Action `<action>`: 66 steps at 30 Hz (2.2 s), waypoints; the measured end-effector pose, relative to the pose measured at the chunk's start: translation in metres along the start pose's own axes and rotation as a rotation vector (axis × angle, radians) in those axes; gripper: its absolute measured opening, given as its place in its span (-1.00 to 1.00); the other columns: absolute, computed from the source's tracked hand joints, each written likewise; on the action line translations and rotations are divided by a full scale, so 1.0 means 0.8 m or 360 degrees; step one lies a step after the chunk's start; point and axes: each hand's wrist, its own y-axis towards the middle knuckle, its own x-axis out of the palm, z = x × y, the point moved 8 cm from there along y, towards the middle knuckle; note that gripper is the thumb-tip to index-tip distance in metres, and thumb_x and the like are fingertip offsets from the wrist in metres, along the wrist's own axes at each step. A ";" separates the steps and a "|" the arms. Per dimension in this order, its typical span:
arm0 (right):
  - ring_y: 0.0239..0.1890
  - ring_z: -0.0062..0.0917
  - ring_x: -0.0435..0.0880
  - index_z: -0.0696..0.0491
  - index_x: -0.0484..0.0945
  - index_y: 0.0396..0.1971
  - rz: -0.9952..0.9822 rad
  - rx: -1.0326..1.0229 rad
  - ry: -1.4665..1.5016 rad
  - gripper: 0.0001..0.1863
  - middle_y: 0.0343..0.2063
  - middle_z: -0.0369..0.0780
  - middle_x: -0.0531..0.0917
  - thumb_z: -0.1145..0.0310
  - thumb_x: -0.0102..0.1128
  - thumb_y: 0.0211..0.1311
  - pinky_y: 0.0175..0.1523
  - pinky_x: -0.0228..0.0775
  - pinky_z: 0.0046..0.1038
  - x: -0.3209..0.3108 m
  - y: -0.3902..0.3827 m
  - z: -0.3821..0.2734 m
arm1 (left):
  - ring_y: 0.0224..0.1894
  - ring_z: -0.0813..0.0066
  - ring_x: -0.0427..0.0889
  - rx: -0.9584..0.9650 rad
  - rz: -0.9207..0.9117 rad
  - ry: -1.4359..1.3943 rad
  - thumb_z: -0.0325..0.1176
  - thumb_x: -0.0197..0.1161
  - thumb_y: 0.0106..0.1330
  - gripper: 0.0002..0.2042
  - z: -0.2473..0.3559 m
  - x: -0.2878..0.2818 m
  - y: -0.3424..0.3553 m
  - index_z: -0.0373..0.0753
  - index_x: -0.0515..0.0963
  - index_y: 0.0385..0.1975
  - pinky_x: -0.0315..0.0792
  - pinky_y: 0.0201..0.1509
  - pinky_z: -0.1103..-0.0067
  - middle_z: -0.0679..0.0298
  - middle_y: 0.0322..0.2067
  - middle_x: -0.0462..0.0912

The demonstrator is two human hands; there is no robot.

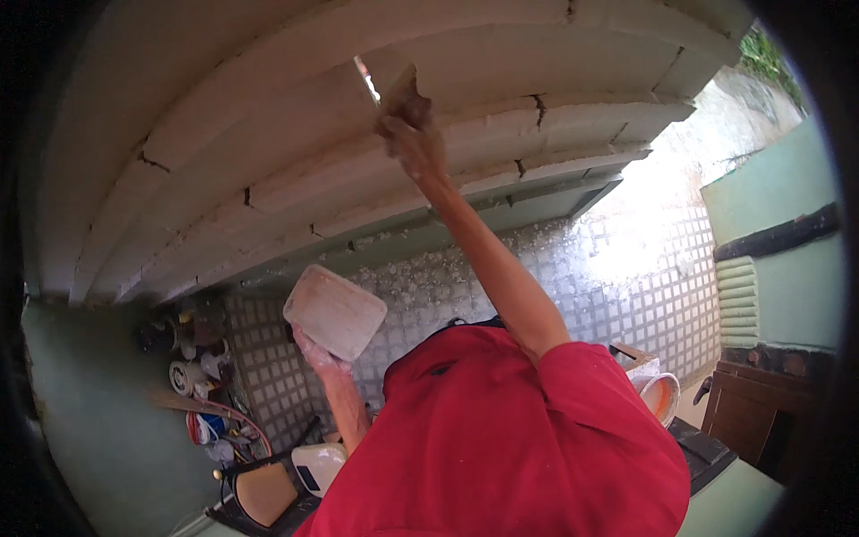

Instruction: Applying plaster or filler to cracks in a concrete ceiling using a putty knife or scraper.

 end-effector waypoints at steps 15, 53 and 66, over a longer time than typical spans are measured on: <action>-0.32 -0.04 0.62 0.17 0.61 -0.18 0.0827 -0.0862 -0.1885 -0.70 -0.39 0.12 0.57 0.57 0.01 0.07 -0.25 0.45 -0.30 -0.186 0.027 -0.150 | 0.24 0.14 0.36 -0.0028 -0.0042 0.0148 0.15 0.04 0.28 -0.31 0.009 -0.011 0.010 -0.15 0.17 0.30 0.36 0.24 0.21 0.20 0.25 0.32; -0.45 -0.24 0.53 0.21 0.56 -0.38 0.0855 -0.0870 -0.1787 -0.84 -0.49 0.04 0.57 0.53 0.07 0.01 -0.31 0.40 -0.39 -0.262 0.050 -0.177 | 0.24 0.16 0.35 -0.0031 -0.0145 0.0199 0.18 0.03 0.28 -0.30 -0.018 0.028 0.020 -0.15 0.17 0.31 0.37 0.24 0.24 0.20 0.26 0.30; -0.47 -0.14 0.63 0.20 0.63 -0.30 0.0496 -0.1016 -0.1771 -0.74 -0.48 0.08 0.59 0.62 0.01 0.00 -0.32 0.43 -0.27 -0.163 0.019 -0.123 | 0.22 0.22 0.38 -0.0049 -0.0261 0.0327 0.18 0.03 0.28 -0.31 -0.049 0.111 0.004 -0.17 0.20 0.28 0.39 0.21 0.31 0.23 0.23 0.34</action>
